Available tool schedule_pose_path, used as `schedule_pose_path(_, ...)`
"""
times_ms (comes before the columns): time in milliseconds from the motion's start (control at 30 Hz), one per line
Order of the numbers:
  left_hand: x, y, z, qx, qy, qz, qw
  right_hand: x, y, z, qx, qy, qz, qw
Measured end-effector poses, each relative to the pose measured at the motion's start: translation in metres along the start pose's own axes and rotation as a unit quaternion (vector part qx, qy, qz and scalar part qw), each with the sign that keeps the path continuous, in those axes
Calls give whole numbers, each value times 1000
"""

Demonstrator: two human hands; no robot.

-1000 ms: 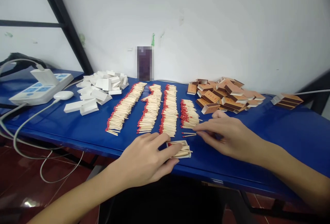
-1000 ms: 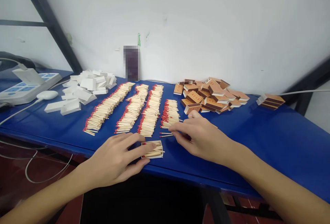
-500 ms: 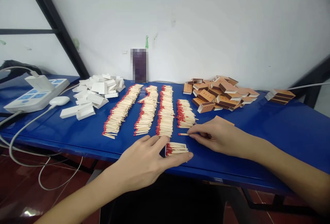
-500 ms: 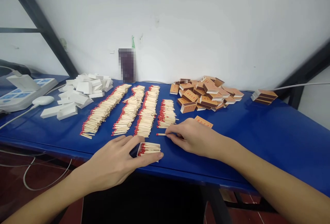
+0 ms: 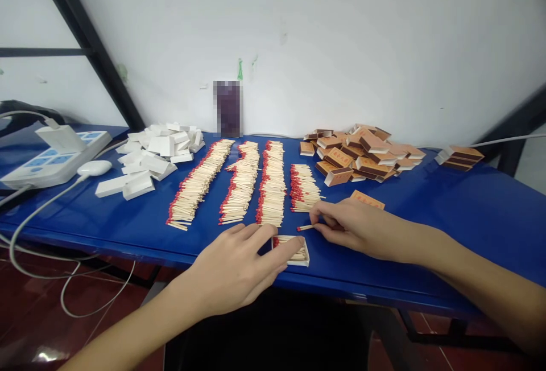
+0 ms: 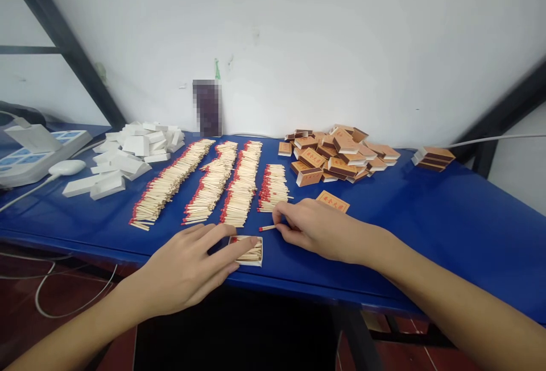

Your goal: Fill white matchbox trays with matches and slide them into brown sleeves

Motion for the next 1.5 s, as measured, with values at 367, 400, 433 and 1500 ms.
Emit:
schedule_pose_path(367,2,2,-1,-17,11,3,1000,-2,1,0,-5,-3,-13,1000)
schedule_pose_path(400,2,2,-1,-17,12,3,1000,-1,1,1,-4,-6,-15,1000)
schedule_pose_path(433,2,2,-1,-16,12,3,1000,-1,1,2,-1,-10,-16,1000)
schedule_pose_path(1500,6,-1,3,-90,128,72,985,41,-2,-12,2,-90,44,995)
Point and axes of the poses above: each hand's wrist, its own y-axis away from the middle knuckle, its own z-axis out of the back of the hand, x = y × z, the point moved 4 cm from there along -y, towards the middle knuckle, and after that the axes turned 5 degrees about -z, right-handed, at the moved point
